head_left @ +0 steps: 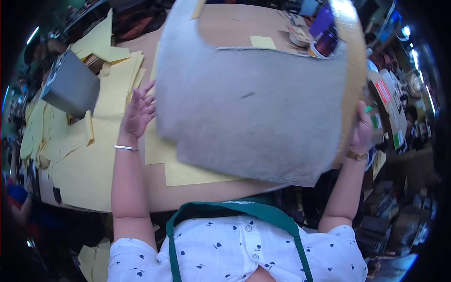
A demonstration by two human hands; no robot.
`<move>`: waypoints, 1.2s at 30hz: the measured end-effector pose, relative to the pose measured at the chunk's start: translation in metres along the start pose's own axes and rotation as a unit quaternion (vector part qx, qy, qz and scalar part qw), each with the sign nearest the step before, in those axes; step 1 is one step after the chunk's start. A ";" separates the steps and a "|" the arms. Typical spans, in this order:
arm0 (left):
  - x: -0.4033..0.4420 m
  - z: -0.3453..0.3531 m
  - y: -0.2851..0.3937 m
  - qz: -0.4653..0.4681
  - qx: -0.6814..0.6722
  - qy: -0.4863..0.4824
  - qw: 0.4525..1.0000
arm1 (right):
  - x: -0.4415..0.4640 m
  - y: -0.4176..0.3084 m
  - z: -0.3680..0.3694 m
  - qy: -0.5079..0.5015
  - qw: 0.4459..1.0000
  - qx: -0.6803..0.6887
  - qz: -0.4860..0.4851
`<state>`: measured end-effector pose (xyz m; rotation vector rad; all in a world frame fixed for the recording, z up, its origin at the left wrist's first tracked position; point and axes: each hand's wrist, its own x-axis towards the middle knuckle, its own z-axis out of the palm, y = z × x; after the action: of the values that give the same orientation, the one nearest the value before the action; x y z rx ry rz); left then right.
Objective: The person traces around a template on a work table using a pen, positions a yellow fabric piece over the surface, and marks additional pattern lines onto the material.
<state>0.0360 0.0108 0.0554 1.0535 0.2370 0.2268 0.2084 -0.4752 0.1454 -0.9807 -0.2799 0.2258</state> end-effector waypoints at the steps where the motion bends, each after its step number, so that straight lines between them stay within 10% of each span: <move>1: -0.004 -0.014 -0.004 -0.024 -0.044 -0.027 0.998 | 0.002 0.010 -0.014 0.024 0.999 -0.042 0.003; 8: -0.062 -0.016 -0.007 0.063 0.196 0.031 0.978 | 0.014 0.085 -0.036 0.067 0.973 -0.203 0.084; 13: -0.061 -0.049 -0.030 -0.044 0.251 0.133 0.958 | -0.003 0.103 -0.063 0.088 0.723 -0.664 0.167; 36: -0.056 -0.040 -0.035 -0.059 0.262 0.186 0.945 | -0.033 0.110 -0.022 0.102 0.700 -0.707 0.000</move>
<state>-0.0269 0.0106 0.0100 1.5160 0.7305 0.2610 0.1776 -0.4437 0.0375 -2.5402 -0.2177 -0.1778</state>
